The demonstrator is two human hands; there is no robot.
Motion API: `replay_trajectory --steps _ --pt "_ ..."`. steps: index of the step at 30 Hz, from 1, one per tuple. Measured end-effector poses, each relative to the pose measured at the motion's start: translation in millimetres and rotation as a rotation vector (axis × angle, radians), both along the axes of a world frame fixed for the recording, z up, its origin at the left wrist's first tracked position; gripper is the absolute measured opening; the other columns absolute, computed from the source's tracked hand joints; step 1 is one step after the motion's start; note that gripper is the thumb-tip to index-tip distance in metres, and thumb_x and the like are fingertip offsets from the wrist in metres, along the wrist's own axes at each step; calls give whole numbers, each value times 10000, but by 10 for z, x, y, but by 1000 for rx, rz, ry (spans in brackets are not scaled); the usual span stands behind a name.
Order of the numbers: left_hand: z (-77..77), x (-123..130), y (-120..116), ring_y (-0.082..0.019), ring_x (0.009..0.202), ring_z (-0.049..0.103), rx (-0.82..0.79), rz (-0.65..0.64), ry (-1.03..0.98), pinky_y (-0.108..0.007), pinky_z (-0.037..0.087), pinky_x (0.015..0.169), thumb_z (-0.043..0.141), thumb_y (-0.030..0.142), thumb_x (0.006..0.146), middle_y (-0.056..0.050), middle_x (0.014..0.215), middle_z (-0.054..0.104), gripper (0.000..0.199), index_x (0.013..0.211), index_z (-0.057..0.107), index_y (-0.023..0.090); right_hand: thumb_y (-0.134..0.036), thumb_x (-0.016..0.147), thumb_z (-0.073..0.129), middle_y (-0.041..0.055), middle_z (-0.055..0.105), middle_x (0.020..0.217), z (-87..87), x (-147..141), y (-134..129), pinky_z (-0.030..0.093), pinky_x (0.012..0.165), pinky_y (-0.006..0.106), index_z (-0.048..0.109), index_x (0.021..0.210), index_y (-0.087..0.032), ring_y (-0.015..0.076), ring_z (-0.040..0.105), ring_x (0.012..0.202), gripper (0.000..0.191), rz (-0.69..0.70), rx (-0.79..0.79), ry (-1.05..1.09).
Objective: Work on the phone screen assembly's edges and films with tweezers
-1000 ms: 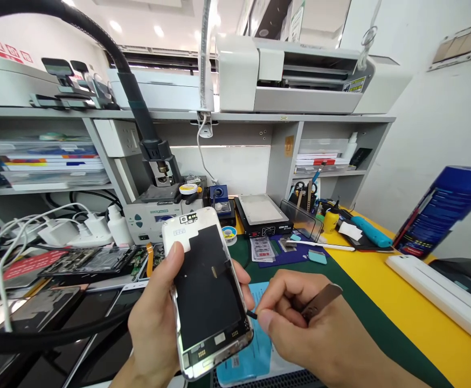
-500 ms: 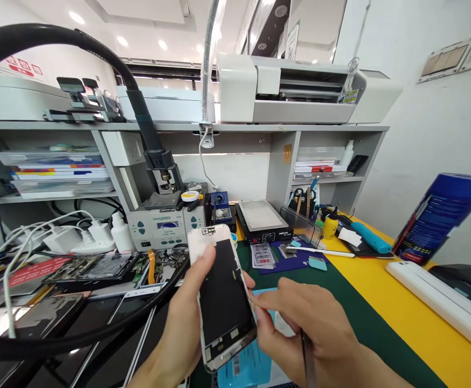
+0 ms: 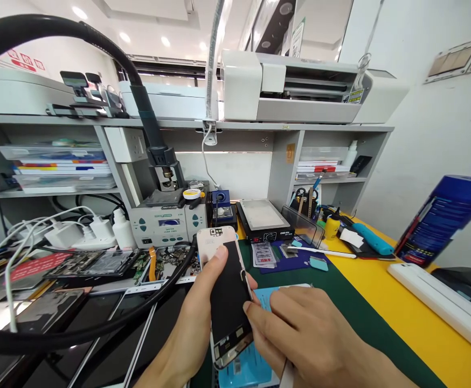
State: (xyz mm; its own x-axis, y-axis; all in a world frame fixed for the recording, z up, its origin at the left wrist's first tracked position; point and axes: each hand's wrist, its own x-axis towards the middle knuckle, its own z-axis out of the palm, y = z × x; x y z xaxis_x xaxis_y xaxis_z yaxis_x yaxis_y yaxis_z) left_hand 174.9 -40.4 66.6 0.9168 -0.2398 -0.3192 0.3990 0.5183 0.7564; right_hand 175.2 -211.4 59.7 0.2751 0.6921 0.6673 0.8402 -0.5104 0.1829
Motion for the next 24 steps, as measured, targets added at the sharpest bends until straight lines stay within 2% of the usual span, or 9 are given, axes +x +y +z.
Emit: replay_trajectory --steps 5,7,10,11,13,14,16,19,24 --pt "16 6 24 -183 570 599 -22 23 -1 -269 479 554 556 655 750 -98 622 665 578 715 724 102 -88 888 484 23 590 599 -78 -23 12 334 434 292 684 1046 -87 152 508 483 255 32 25 30" --pt "23 11 48 -195 600 607 -78 1 -25 -291 498 598 540 649 767 -107 642 670 589 735 733 93 -57 861 483 23 623 626 -91 -51 15 373 460 286 660 1095 -91 148 537 498 296 67 108 98" --pt "51 -8 81 -201 606 610 -149 -39 -106 -304 505 609 495 635 799 -127 690 686 616 766 743 72 -47 852 454 17 658 679 -29 -114 7 427 534 266 636 1151 -141 133 568 535 363 84 315 298" --pt "67 -23 88 -195 593 607 -159 -48 -141 -297 500 597 476 631 811 -133 694 689 626 771 745 66 -75 864 458 13 651 679 7 -131 2 422 535 257 650 1118 -163 128 555 534 330 60 392 383" --pt "102 -60 92 -190 569 605 -156 -76 -205 -289 491 573 437 630 830 -144 689 693 647 776 746 63 -207 905 491 -6 575 617 76 -146 -8 366 487 244 678 934 -185 117 468 503 190 -14 515 613" --pt "117 -78 92 -193 564 607 -150 -86 -230 -293 491 569 427 630 835 -145 684 694 649 781 747 68 -297 919 506 -21 505 578 100 -141 -10 320 462 243 661 832 -189 110 403 491 208 -51 547 757" --pt "133 -104 88 -203 568 613 -134 -74 -265 -309 496 566 442 618 838 -136 699 700 619 800 751 82 -459 917 518 -50 345 543 120 -111 1 232 450 250 568 675 -190 100 278 499 365 -86 566 1064" --pt "109 -113 83 -230 644 638 -142 -48 -301 -331 515 608 508 594 820 -120 760 716 548 821 755 105 -559 865 570 -62 267 562 104 -55 59 187 480 264 460 610 -185 91 228 531 465 3 569 1405" --pt "32 -79 76 -230 709 650 -167 -92 -342 -326 529 678 596 530 794 -99 791 722 425 817 752 135 -478 840 645 -86 229 508 68 -30 169 156 466 267 427 564 -182 66 190 482 460 90 653 1516"
